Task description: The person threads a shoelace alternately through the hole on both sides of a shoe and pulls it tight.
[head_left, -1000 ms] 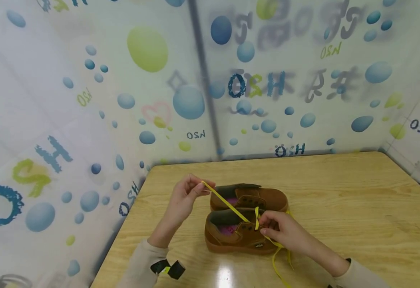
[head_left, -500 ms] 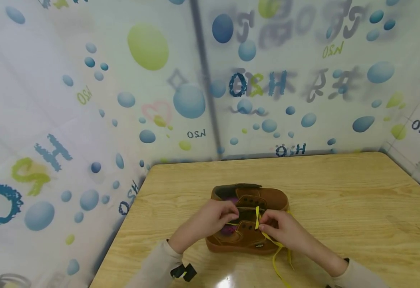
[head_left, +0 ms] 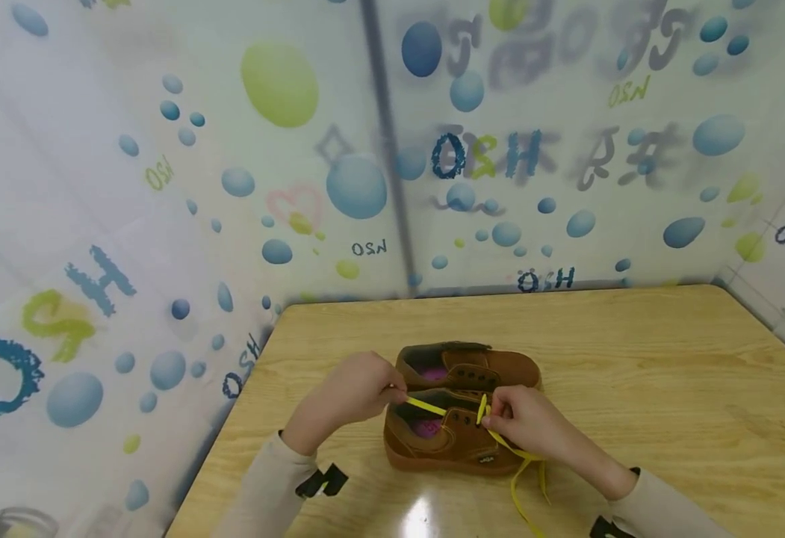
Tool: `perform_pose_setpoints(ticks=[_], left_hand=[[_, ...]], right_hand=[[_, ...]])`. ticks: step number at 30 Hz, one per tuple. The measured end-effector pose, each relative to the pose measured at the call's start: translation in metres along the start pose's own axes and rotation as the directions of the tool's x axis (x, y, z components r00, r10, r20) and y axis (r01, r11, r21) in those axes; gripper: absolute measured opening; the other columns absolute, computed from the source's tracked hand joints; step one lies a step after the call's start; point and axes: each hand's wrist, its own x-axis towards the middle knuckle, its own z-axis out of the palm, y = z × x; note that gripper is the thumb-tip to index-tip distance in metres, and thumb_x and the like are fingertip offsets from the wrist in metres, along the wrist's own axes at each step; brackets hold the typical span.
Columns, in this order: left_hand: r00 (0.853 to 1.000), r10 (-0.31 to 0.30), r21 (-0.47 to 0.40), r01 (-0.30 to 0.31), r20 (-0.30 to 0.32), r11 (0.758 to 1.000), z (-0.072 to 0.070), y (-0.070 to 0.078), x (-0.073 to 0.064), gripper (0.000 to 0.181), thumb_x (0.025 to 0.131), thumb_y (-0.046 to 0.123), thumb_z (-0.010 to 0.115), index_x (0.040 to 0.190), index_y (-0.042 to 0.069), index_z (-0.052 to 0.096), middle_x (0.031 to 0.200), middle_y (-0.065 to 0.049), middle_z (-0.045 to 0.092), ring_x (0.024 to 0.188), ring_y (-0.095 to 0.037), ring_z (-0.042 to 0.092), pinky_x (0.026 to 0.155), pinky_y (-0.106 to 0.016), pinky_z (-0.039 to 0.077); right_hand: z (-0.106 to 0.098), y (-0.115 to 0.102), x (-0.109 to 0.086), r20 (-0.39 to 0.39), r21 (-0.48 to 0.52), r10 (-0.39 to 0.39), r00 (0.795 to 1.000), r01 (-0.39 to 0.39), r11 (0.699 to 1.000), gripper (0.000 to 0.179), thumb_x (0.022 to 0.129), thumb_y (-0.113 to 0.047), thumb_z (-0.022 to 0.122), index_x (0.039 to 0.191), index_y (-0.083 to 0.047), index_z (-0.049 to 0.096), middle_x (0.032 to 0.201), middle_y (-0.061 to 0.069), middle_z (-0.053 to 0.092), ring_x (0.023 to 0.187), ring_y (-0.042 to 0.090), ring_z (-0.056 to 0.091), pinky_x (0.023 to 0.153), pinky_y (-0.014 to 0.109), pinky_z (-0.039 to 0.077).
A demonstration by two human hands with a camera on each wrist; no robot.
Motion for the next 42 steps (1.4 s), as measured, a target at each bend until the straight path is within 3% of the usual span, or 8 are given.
perform_pose_setpoints(ticks=[16, 20, 24, 27, 32, 36, 39, 42], left_hand=[[0.997, 0.067, -0.332, -0.047, 0.049, 0.942, 0.03, 0.009, 0.014, 0.011, 0.102, 0.022, 0.054, 0.099, 0.015, 0.063, 0.088, 0.005, 0.065, 0.069, 0.001, 0.049, 0.066, -0.016, 0.045], [0.993, 0.038, -0.36, 0.005, 0.113, 0.933, 0.034, 0.014, 0.015, 0.012, 0.105, 0.023, 0.049, 0.104, 0.015, 0.058, 0.078, 0.006, 0.061, 0.058, 0.002, 0.042, 0.058, -0.015, 0.038], [0.992, 0.025, -0.304, 0.013, 0.121, 0.953, 0.037, 0.019, 0.015, 0.026, 0.104, 0.026, 0.052, 0.08, 0.016, 0.056, 0.062, 0.01, 0.041, 0.05, -0.001, 0.031, 0.054, -0.016, 0.031], [1.0, 0.02, -0.151, -0.017, 0.012, 0.988, 0.039, 0.023, 0.016, 0.037, 0.101, 0.027, 0.058, 0.066, 0.018, 0.054, 0.058, 0.01, 0.039, 0.051, -0.002, 0.032, 0.055, -0.017, 0.031], [0.986, 0.036, -0.116, -0.056, -0.164, 0.992, 0.039, 0.041, 0.026, 0.019, 0.099, 0.036, 0.059, 0.105, 0.021, 0.068, 0.092, 0.009, 0.064, 0.078, -0.002, 0.057, 0.07, -0.018, 0.049], [0.985, 0.078, -0.223, -0.111, -0.153, 0.968, 0.034, 0.057, 0.036, 0.033, 0.1, 0.04, 0.056, 0.127, 0.021, 0.06, 0.105, 0.008, 0.062, 0.088, -0.002, 0.058, 0.074, -0.014, 0.048], [0.981, 0.051, -0.143, -0.079, -0.187, 0.987, 0.034, 0.061, 0.041, 0.026, 0.099, 0.034, 0.06, 0.122, 0.022, 0.064, 0.103, 0.009, 0.063, 0.088, -0.002, 0.059, 0.074, -0.014, 0.049], [0.976, 0.0, -0.033, -0.007, -0.216, 0.999, 0.037, 0.057, 0.042, 0.018, 0.096, 0.027, 0.066, 0.113, 0.022, 0.07, 0.1, 0.008, 0.064, 0.088, -0.006, 0.061, 0.074, -0.016, 0.051]], right_hand=[[0.003, -0.001, -0.018, -0.018, -0.059, -0.085, 0.996, 0.084, 0.995, 0.021, 0.085, -0.005, 0.067, 0.099, -0.013, 0.054, 0.069, -0.009, 0.049, 0.052, -0.003, 0.037, 0.049, 0.019, 0.033], [-0.003, 0.004, -0.024, 0.017, 0.112, -0.099, 0.995, 0.097, 0.989, 0.026, 0.087, 0.002, 0.058, 0.11, -0.007, 0.051, 0.068, -0.008, 0.049, 0.052, 0.0, 0.041, 0.048, 0.021, 0.036], [-0.027, 0.007, -0.025, 0.133, 0.451, -0.051, 0.99, -0.014, 0.892, 0.018, 0.098, -0.006, 0.052, 0.115, -0.002, 0.046, 0.065, -0.004, 0.05, 0.056, 0.01, 0.051, 0.054, 0.031, 0.047], [-0.05, 0.003, -0.025, 0.126, 0.564, -0.064, 0.99, -0.018, 0.826, 0.014, 0.103, -0.015, 0.052, 0.114, -0.007, 0.048, 0.067, -0.005, 0.053, 0.057, 0.015, 0.053, 0.058, 0.037, 0.049], [-0.074, -0.01, -0.026, 0.023, 0.667, -0.237, 0.971, 0.162, 0.727, 0.022, 0.106, -0.008, 0.041, 0.117, -0.013, 0.06, 0.086, -0.005, 0.067, 0.061, 0.018, 0.056, 0.065, 0.038, 0.05], [-0.077, -0.019, -0.025, 0.01, 0.812, -0.416, 0.909, 0.235, 0.534, 0.041, 0.107, -0.001, 0.025, 0.129, -0.007, 0.058, 0.111, -0.001, 0.07, 0.074, 0.014, 0.064, 0.084, 0.032, 0.051], [-0.077, -0.022, -0.024, -0.055, 0.86, -0.528, 0.848, 0.309, 0.407, 0.049, 0.105, 0.007, 0.016, 0.139, -0.001, 0.051, 0.126, 0.003, 0.066, 0.085, 0.017, 0.066, 0.091, 0.029, 0.05], [-0.076, -0.026, -0.026, -0.174, 0.768, -0.475, 0.863, 0.421, 0.483, 0.044, 0.104, 0.009, 0.026, 0.138, 0.0, 0.053, 0.124, 0.001, 0.069, 0.084, 0.018, 0.068, 0.089, 0.027, 0.053]])
